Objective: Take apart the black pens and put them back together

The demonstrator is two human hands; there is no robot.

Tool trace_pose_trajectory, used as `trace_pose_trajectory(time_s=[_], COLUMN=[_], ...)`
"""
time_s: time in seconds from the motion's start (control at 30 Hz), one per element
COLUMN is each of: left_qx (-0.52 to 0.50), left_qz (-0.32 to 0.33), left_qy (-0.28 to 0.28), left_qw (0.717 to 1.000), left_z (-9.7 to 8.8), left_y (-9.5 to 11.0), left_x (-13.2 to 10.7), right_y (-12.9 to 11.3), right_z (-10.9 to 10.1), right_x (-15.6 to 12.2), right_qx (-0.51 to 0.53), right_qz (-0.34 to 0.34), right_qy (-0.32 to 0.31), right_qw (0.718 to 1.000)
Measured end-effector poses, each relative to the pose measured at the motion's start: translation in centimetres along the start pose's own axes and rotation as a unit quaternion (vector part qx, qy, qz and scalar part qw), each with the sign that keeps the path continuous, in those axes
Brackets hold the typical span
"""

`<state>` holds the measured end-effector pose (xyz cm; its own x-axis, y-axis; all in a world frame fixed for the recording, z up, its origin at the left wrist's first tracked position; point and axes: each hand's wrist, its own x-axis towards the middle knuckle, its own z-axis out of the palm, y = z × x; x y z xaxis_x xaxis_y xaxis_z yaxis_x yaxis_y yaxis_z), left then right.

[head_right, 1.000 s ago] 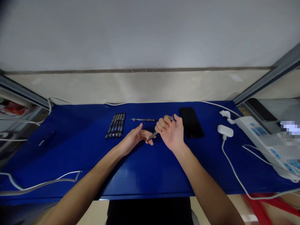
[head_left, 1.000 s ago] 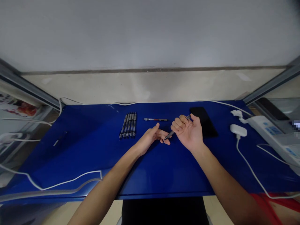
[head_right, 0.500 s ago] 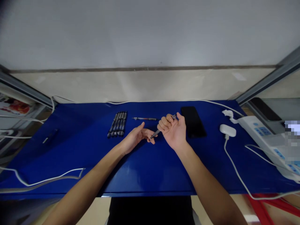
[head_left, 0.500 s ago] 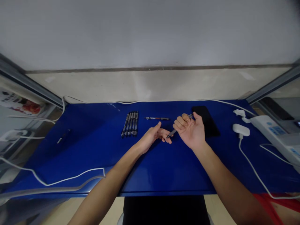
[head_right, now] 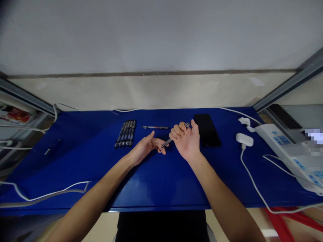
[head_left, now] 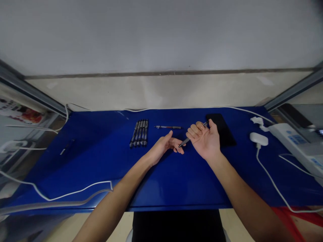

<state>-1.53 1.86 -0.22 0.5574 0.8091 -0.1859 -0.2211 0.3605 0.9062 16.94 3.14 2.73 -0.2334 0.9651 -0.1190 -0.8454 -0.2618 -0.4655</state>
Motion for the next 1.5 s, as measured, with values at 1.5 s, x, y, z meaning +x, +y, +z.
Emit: trace_pose_trajectory(time_s=[1.5], left_qx=[0.002], left_qz=[-0.005], left_qy=[0.001], left_qw=[1.0], left_z=[-0.05], left_y=[0.09], left_x=[-0.02], right_y=[0.04], right_z=[0.37], right_x=[-0.14], right_qx=[-0.033], right_qz=[-0.011], right_qy=[0.016], right_qw=[0.999])
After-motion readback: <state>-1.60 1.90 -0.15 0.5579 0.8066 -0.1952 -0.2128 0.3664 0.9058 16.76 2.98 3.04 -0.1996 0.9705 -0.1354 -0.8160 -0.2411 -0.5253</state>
